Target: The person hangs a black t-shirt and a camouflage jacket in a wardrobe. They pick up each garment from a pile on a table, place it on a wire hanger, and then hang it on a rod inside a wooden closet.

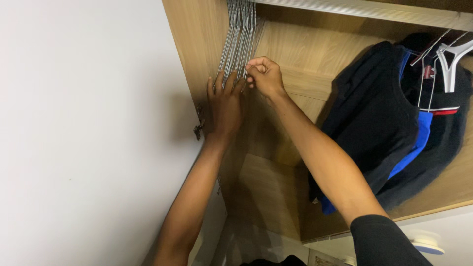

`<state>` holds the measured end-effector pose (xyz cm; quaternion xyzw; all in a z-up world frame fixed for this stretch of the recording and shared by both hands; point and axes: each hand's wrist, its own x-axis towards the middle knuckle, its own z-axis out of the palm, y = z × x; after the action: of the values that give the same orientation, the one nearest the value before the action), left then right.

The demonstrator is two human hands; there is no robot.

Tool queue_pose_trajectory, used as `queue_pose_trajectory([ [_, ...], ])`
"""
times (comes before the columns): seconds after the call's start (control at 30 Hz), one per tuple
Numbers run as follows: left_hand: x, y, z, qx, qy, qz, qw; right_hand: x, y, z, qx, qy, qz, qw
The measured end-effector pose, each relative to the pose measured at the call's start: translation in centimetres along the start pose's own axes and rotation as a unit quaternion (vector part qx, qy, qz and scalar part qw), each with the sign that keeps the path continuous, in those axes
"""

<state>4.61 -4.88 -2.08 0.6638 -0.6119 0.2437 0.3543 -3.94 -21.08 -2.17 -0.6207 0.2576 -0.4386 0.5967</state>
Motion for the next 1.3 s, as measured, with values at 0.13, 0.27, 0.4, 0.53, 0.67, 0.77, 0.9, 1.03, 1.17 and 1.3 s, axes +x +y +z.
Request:
queue_pose_trajectory([
  [0.13,-0.1,0.2,0.0,0.012,0.004,0.002,1.0,-0.2,-0.5,-0.5,-0.021,0.018,-0.014,1.0],
  [0.27,-0.4,1.2,-0.8,-0.015,0.03,0.005,0.999,-0.9,-1.0,-1.2,-0.027,0.013,-0.022,0.999],
  [0.4,-0.8,1.7,-1.9,-0.009,0.017,0.006,1.0,-1.0,-1.6,-1.7,-0.013,0.02,-0.021,0.999],
  [0.53,-0.8,2.0,-2.1,-0.021,0.036,0.01,0.999,-1.1,-2.8,-2.3,0.0,0.0,-0.029,1.0],
  [0.67,-0.9,2.2,-1.9,-0.044,0.036,-0.01,0.998,-2.0,-5.0,-3.1,-0.002,0.004,-0.029,1.0],
  [0.77,-1.3,1.9,-1.9,-0.049,0.031,-0.011,0.998,-3.4,-6.7,-3.9,0.001,-0.007,-0.034,0.999],
  [0.9,-1.6,2.3,-2.2,-0.075,0.057,-0.014,0.995,-6.4,-9.0,-5.3,-0.012,-0.005,-0.034,0.999],
  [1.03,-3.4,3.5,-3.4,-0.127,0.113,-0.041,0.985,-10.3,-10.8,-7.6,-0.032,-0.009,-0.043,0.999],
  [1.17,-8.1,6.7,-3.4,-0.191,0.184,-0.153,0.952,-16.0,-10.1,-10.2,-0.026,-0.012,-0.044,0.999],
  [1.3,-11.8,9.7,-0.5,-0.332,0.158,-0.239,0.899,-21.5,-8.1,-13.3,0.001,0.028,-0.011,1.0],
])
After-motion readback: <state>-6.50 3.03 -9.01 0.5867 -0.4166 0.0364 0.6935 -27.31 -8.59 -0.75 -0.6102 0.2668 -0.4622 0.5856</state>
